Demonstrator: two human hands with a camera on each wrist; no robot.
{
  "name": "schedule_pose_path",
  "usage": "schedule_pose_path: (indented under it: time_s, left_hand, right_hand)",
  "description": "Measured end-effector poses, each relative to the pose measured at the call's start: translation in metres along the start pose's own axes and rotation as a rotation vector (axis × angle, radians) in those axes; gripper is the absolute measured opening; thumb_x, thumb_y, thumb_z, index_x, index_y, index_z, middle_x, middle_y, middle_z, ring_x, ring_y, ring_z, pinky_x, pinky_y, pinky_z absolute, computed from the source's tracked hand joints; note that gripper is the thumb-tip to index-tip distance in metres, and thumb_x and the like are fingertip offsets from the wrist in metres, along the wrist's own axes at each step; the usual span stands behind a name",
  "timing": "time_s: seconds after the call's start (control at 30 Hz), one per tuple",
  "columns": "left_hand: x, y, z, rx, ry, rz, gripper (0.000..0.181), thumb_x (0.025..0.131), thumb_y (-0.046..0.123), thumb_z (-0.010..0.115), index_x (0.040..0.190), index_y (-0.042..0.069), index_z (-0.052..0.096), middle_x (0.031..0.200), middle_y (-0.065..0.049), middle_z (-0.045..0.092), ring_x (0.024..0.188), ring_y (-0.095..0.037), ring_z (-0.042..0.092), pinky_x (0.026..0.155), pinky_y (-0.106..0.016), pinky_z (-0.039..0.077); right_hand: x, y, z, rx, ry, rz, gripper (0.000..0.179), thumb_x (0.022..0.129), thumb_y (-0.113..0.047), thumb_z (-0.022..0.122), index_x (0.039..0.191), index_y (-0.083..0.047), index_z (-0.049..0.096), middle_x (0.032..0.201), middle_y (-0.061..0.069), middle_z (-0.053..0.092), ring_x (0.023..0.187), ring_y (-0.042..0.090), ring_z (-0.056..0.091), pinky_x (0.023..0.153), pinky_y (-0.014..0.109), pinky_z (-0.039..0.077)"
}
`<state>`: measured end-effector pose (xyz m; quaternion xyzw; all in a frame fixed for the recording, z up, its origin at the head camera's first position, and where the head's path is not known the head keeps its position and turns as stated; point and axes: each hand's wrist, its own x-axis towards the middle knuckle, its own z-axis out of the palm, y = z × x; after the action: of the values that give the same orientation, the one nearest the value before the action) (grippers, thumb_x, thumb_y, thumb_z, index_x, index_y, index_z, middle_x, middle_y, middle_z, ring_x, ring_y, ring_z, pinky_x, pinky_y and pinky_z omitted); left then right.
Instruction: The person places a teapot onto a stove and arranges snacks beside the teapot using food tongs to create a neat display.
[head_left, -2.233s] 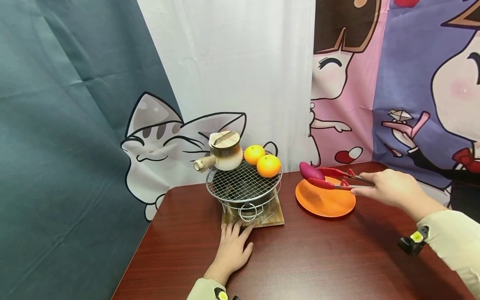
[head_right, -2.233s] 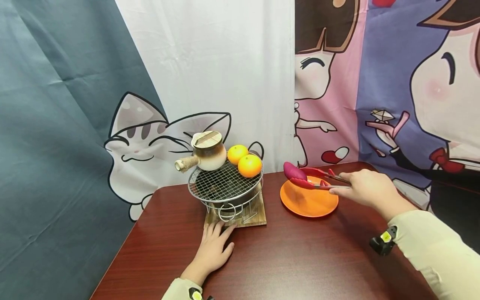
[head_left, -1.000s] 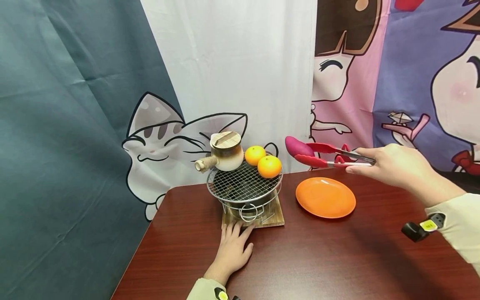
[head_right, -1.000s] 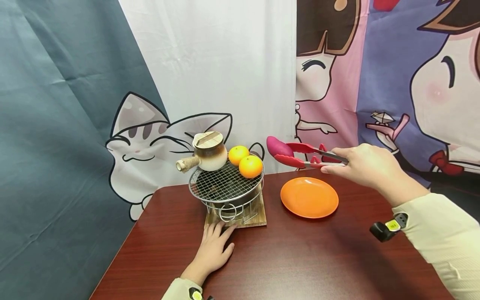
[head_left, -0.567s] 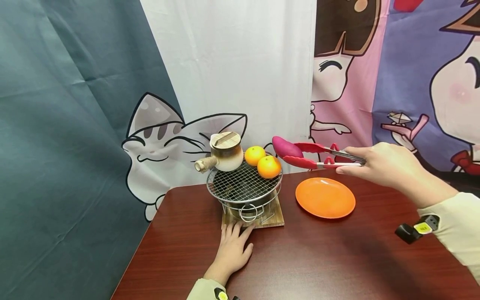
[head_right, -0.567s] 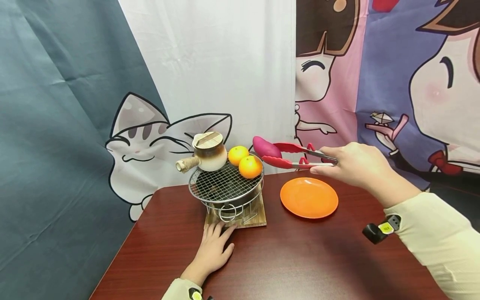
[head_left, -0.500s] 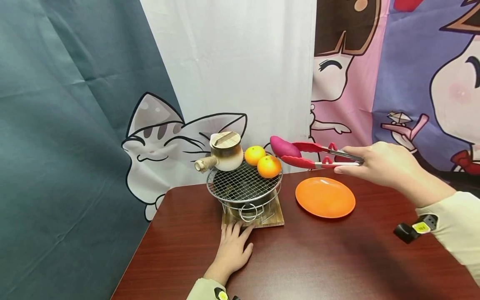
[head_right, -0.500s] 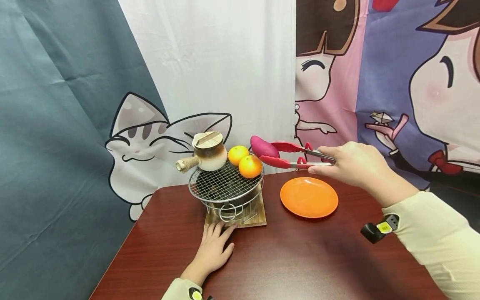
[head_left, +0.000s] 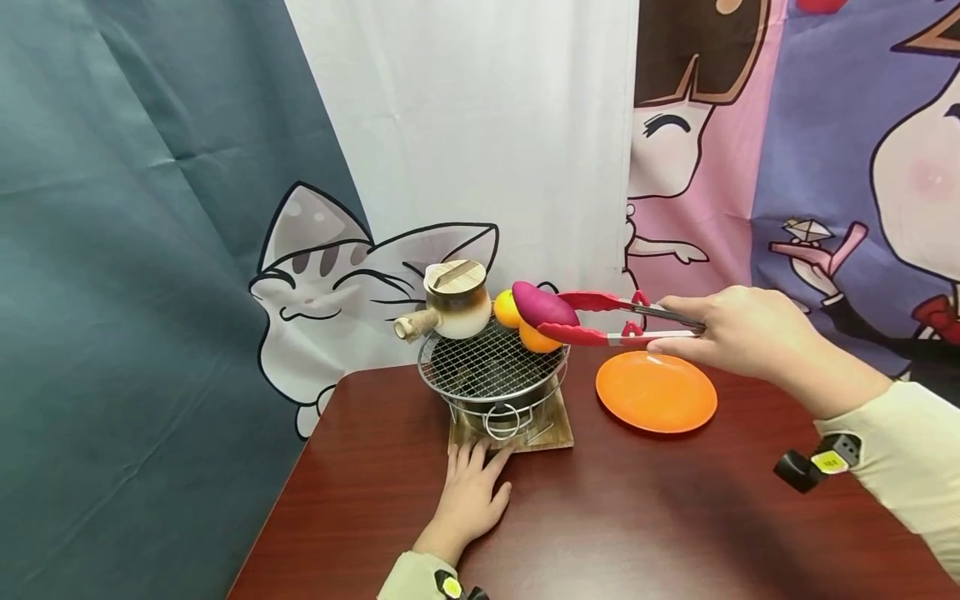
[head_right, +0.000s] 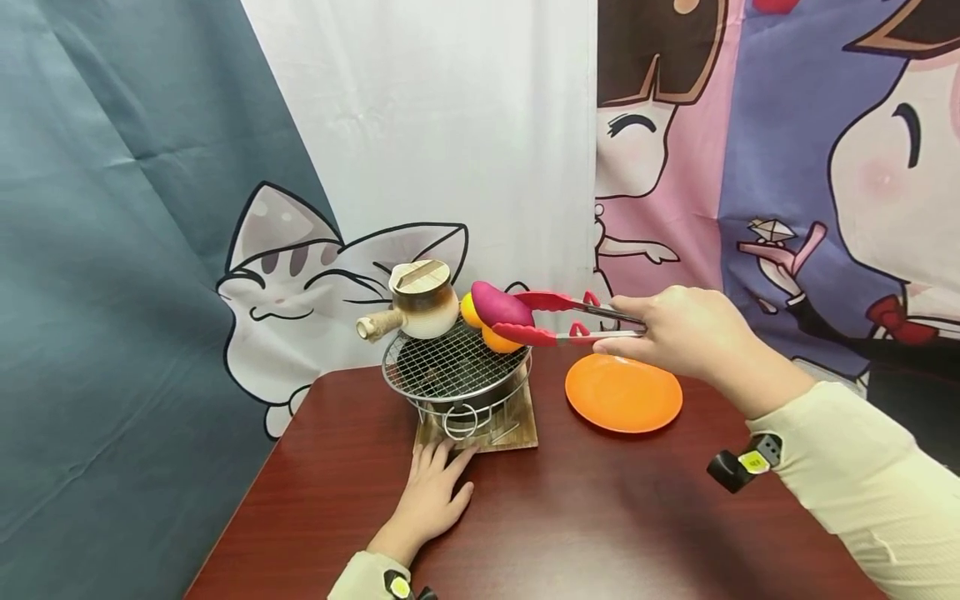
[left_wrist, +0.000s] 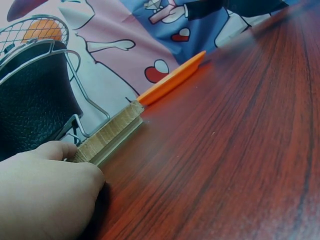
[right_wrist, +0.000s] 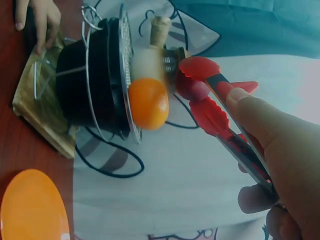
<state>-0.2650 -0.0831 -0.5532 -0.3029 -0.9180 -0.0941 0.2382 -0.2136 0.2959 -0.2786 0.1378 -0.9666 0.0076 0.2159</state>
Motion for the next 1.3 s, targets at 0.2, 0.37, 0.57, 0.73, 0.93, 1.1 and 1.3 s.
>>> schedule_pose_path:
  time_s: [0.2, 0.37, 0.57, 0.73, 0.93, 1.1, 1.3]
  left_hand:
    - [0.002, 0.000, 0.000, 0.007, 0.003, -0.004, 0.056, 0.087, 0.032, 0.068, 0.141, 0.025, 0.058, 0.137, -0.010, 0.050, 0.132, -0.039, 0.043, 0.109, -0.066, 0.029]
    - [0.002, 0.000, -0.001, 0.016, -0.007, -0.004, 0.055, 0.088, 0.032, 0.067, 0.142, 0.025, 0.058, 0.138, -0.010, 0.050, 0.132, -0.038, 0.042, 0.109, -0.066, 0.029]
    - [0.002, 0.000, 0.000, 0.016, 0.004, 0.005, 0.054, 0.088, 0.032, 0.068, 0.141, 0.024, 0.059, 0.137, -0.010, 0.050, 0.131, -0.039, 0.043, 0.108, -0.066, 0.030]
    - [0.002, 0.000, 0.001, 0.007, 0.005, 0.004, 0.054, 0.088, 0.032, 0.067, 0.141, 0.024, 0.059, 0.138, -0.010, 0.050, 0.132, -0.039, 0.043, 0.108, -0.066, 0.030]
    - [0.002, 0.000, -0.001, 0.006, -0.010, -0.007, 0.053, 0.088, 0.032, 0.067, 0.140, 0.024, 0.059, 0.139, -0.011, 0.050, 0.133, -0.039, 0.042, 0.109, -0.066, 0.029]
    - [0.002, 0.001, -0.002, 0.007, -0.011, -0.005, 0.053, 0.088, 0.032, 0.068, 0.139, 0.024, 0.060, 0.138, -0.011, 0.050, 0.132, -0.039, 0.042, 0.109, -0.066, 0.029]
    - [0.002, 0.002, -0.003, 0.009, -0.013, -0.007, 0.053, 0.088, 0.032, 0.068, 0.140, 0.024, 0.060, 0.139, -0.011, 0.050, 0.133, -0.039, 0.042, 0.109, -0.066, 0.029]
  right_hand:
    - [0.003, -0.013, 0.005, -0.017, 0.026, -0.077, 0.070, 0.079, -0.072, 0.069, 0.128, -0.021, 0.073, 0.070, 0.006, 0.068, 0.066, 0.029, 0.065, 0.047, 0.040, 0.045]
    - [0.007, -0.022, 0.012, -0.035, 0.054, -0.131, 0.068, 0.077, -0.072, 0.070, 0.124, -0.023, 0.074, 0.061, 0.000, 0.058, 0.057, 0.023, 0.057, 0.046, 0.040, 0.043]
    - [0.012, -0.033, 0.017, -0.028, 0.037, -0.145, 0.066, 0.077, -0.075, 0.067, 0.121, -0.025, 0.074, 0.064, 0.000, 0.061, 0.055, 0.019, 0.056, 0.042, 0.036, 0.037]
    - [0.017, -0.041, 0.021, -0.024, -0.003, -0.145, 0.067, 0.080, -0.074, 0.066, 0.126, -0.026, 0.072, 0.063, 0.000, 0.061, 0.059, 0.022, 0.059, 0.042, 0.035, 0.038]
    - [0.022, -0.048, 0.026, -0.024, -0.052, -0.164, 0.067, 0.081, -0.072, 0.066, 0.127, -0.023, 0.072, 0.060, -0.003, 0.055, 0.063, 0.020, 0.061, 0.043, 0.035, 0.040]
    - [0.025, -0.053, 0.032, -0.029, -0.031, -0.199, 0.065, 0.082, -0.073, 0.065, 0.123, -0.023, 0.073, 0.058, -0.003, 0.054, 0.060, 0.021, 0.061, 0.041, 0.035, 0.039]
    - [0.028, -0.055, 0.036, -0.030, 0.007, -0.243, 0.058, 0.081, -0.068, 0.070, 0.116, -0.022, 0.074, 0.055, -0.007, 0.049, 0.055, 0.020, 0.059, 0.040, 0.036, 0.039]
